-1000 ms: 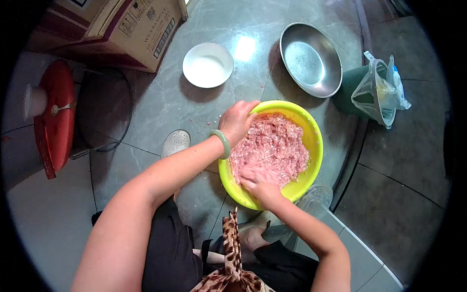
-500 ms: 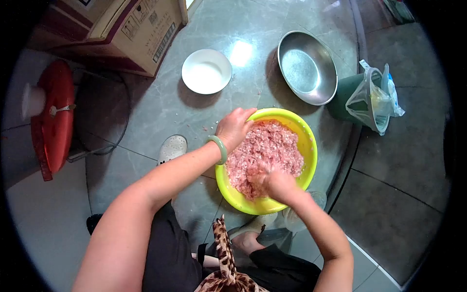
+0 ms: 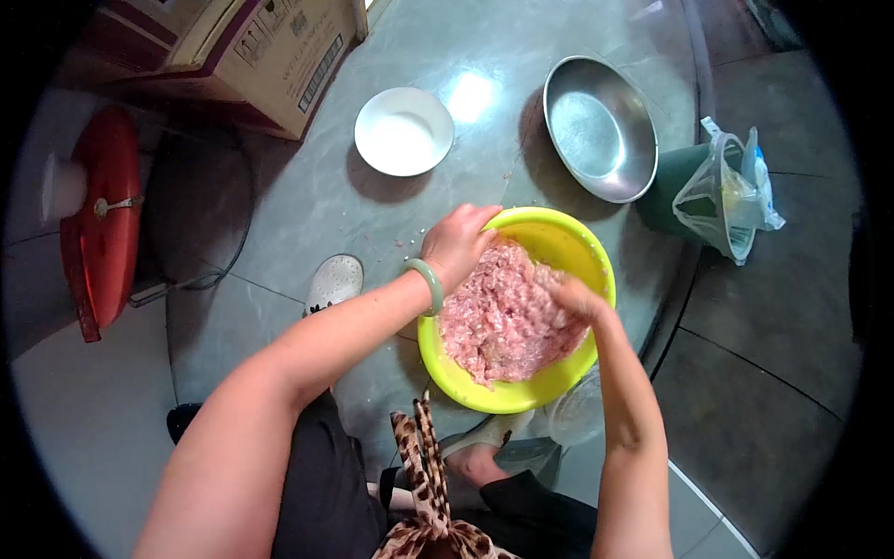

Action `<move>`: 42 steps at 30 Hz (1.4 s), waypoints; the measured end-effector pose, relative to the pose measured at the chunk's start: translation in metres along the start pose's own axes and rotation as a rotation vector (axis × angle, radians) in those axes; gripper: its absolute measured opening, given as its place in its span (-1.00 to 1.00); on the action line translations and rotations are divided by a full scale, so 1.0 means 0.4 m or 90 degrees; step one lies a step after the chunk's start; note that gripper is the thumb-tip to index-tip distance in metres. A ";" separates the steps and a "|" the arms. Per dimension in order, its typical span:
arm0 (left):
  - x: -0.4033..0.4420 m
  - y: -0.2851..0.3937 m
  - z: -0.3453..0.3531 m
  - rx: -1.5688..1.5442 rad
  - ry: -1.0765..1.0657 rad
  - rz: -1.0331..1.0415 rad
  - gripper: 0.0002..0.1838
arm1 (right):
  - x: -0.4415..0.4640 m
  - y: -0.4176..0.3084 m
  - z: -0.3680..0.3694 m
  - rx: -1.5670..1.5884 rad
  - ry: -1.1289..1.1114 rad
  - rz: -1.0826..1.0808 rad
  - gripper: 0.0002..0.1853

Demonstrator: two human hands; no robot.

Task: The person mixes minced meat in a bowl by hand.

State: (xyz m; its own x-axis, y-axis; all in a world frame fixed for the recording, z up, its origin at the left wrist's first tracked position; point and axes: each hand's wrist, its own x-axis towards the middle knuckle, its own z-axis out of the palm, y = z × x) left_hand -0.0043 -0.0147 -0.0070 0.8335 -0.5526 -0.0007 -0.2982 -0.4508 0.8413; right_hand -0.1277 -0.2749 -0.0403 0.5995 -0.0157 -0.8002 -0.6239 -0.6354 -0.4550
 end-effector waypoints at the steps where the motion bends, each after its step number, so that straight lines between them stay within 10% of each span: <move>1: 0.002 0.002 -0.001 -0.005 0.003 0.004 -0.62 | -0.040 0.002 0.032 0.071 0.005 -0.060 -0.48; 11: -0.004 0.006 -0.007 0.014 -0.025 -0.010 -0.61 | -0.182 -0.281 0.324 -0.393 0.240 -0.434 -0.51; 16: -0.001 0.011 -0.014 0.017 -0.028 -0.013 -0.60 | -0.112 -0.191 0.133 -0.439 0.424 -0.246 -0.46; 20: -0.001 0.016 -0.014 0.028 -0.029 -0.018 -0.59 | -0.231 -0.069 0.204 -0.474 0.380 -0.130 -0.43; 25: 0.000 0.010 -0.007 0.035 -0.023 -0.020 -0.60 | -0.228 -0.166 0.358 -0.396 0.288 -0.439 -0.49; 29: 0.000 0.000 -0.004 0.030 -0.017 -0.004 -0.61 | -0.044 -0.208 0.268 -0.492 0.105 -0.272 -0.70; 33: 0.002 0.013 -0.016 0.026 -0.040 -0.017 -0.60 | -0.129 -0.099 0.136 -0.443 0.405 -0.233 -0.63; 42: -0.002 0.009 -0.006 0.010 -0.013 -0.011 -0.61 | -0.152 -0.223 0.332 -0.475 0.183 -0.325 -0.74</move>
State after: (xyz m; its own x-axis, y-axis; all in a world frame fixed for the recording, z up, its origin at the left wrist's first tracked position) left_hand -0.0050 -0.0143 -0.0026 0.8290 -0.5586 -0.0269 -0.2905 -0.4712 0.8328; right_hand -0.1752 -0.1150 -0.0029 0.8738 0.2746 -0.4014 0.1697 -0.9456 -0.2775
